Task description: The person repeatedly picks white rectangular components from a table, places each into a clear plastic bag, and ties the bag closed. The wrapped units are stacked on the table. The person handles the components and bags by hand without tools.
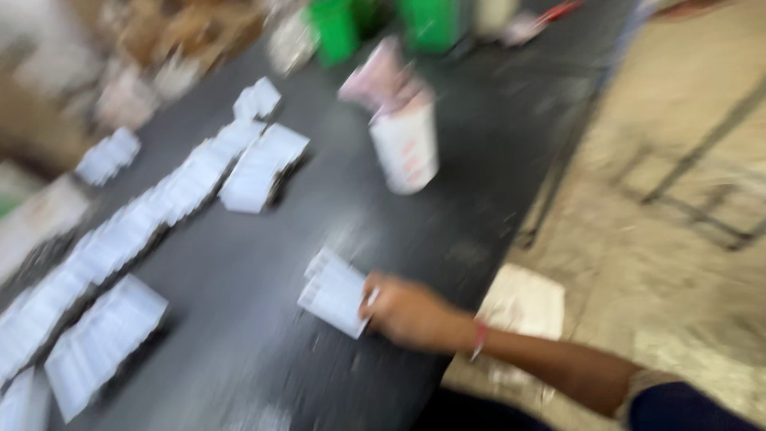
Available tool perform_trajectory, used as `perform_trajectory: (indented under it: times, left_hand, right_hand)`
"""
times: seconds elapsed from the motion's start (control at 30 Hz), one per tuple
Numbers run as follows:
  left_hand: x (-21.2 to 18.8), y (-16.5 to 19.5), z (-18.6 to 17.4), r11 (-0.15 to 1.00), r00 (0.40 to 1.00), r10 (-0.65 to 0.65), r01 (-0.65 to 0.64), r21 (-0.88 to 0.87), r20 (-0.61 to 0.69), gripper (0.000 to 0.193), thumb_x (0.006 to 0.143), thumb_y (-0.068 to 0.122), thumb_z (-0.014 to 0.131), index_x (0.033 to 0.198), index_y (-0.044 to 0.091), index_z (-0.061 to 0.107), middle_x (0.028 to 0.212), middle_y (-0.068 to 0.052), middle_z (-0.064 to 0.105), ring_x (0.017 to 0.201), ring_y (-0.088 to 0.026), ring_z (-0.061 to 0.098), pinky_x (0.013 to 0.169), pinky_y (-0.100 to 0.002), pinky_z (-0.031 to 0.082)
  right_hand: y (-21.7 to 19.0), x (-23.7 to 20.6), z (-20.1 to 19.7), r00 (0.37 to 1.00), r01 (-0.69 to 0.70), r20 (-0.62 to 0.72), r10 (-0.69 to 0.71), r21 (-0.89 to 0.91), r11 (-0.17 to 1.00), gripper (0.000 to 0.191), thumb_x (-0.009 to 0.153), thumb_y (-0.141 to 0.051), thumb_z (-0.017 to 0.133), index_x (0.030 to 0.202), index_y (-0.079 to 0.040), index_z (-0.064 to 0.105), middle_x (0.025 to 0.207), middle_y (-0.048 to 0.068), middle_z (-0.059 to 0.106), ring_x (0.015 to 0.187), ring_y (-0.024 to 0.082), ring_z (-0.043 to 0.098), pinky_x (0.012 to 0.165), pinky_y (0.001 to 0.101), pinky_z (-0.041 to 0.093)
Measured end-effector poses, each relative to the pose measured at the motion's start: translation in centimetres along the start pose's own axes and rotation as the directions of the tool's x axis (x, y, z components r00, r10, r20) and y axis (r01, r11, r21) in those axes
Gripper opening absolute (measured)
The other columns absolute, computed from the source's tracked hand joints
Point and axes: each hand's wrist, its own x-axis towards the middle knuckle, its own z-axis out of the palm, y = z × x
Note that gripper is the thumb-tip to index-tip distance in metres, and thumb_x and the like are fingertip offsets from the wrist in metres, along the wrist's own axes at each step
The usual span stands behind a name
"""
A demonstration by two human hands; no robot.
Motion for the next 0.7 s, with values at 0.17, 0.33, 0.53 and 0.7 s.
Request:
perform_trajectory:
  times: [0.17,0.33,0.53,0.7]
  left_hand:
    - [-8.8,-1.3,-5.7,0.964,0.960,-0.236,0.212,-0.157,-0.151,0.041,0.098,0.037,0.070,0.129,0.011,0.067,0.141,-0.009,0.064,0.140,-0.029,0.053,0.120,-0.056,0.026]
    - [-9.9,4.3,-10.6,0.842,0.931,-0.355,0.278,-0.462,-0.087,0.042,0.092,0.033,0.073,0.127,0.012,0.066,0.129,-0.006,0.067,0.126,-0.026,0.059,0.118,-0.054,0.031]
    - [-9.6,7.3,-11.1,0.791,0.885,-0.450,0.334,-0.512,-0.119,0.051,0.086,0.029,0.079,0.128,0.006,0.061,0.131,-0.012,0.064,0.124,-0.030,0.060,0.107,-0.047,0.040]
    - [-8.8,8.2,-9.3,0.812,0.884,-0.458,0.373,-0.450,-0.093,0.056,0.083,0.029,0.080,0.127,0.004,0.058,0.131,-0.015,0.063,0.121,-0.033,0.059,0.101,-0.047,0.043]
  right_hand:
    - [-1.9,-0.6,0.0,0.987,-0.071,0.143,0.069,0.007,0.997,0.016,0.087,-0.018,0.073,0.099,-0.008,0.076,0.108,0.011,0.063,0.088,0.026,0.069,0.079,0.0357,0.055]
    - [-3.6,-1.7,-1.4,0.961,-0.154,0.232,0.150,0.003,0.988,0.023,0.080,-0.027,0.080,0.093,-0.008,0.074,0.111,0.008,0.061,0.086,0.023,0.070,0.077,0.0360,0.058]
    - [-3.7,-3.1,0.5,0.970,-0.206,0.152,0.191,0.090,0.974,0.033,0.079,-0.029,0.081,0.094,-0.003,0.067,0.120,0.011,0.060,0.091,0.020,0.072,0.075,0.0292,0.062]
    - [-1.6,-4.5,2.0,0.878,-0.478,0.108,0.467,0.160,0.863,0.024,0.090,-0.022,0.079,0.101,-0.003,0.067,0.090,0.012,0.071,0.083,0.021,0.069,0.075,0.0331,0.056]
